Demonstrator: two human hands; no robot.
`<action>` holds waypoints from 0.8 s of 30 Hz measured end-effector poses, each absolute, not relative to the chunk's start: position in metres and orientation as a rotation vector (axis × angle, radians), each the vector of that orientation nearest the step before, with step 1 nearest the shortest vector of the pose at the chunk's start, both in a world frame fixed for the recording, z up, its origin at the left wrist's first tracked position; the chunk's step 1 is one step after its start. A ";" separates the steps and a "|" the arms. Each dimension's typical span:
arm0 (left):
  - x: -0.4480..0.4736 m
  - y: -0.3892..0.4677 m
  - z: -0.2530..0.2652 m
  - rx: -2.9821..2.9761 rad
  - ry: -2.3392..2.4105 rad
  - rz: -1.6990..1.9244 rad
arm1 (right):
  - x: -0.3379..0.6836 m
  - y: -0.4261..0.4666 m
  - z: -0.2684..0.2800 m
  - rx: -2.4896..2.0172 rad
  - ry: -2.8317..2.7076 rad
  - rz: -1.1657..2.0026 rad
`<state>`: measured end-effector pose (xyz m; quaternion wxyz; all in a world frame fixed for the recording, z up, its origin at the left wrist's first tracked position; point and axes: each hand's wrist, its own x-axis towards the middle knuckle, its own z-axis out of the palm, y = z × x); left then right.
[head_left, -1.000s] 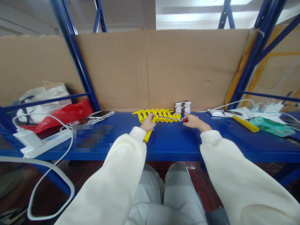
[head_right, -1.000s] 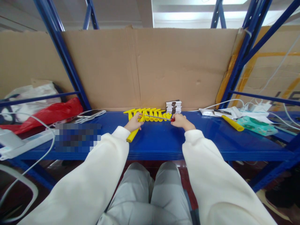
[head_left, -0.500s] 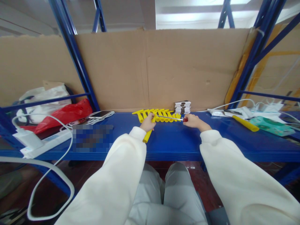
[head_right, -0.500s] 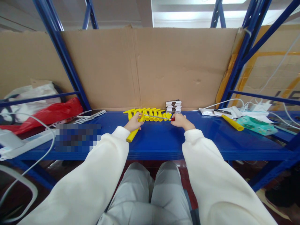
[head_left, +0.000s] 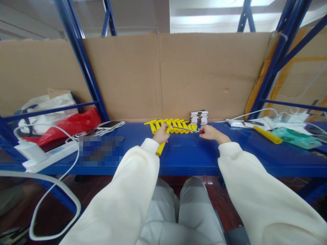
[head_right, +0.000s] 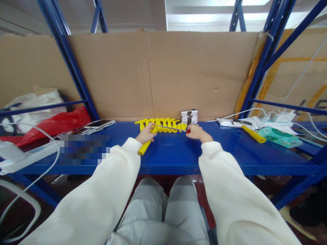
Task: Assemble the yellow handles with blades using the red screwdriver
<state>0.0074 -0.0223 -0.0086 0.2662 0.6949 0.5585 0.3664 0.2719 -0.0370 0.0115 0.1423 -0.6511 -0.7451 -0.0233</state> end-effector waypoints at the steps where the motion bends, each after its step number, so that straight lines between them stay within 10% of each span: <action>1: 0.007 -0.022 -0.008 1.877 1.507 0.988 | 0.272 -0.037 0.012 -1.876 -2.139 -0.044; 24: 0.009 -0.026 -0.006 1.891 1.512 0.982 | 0.272 -0.034 0.008 -1.932 -2.103 -0.114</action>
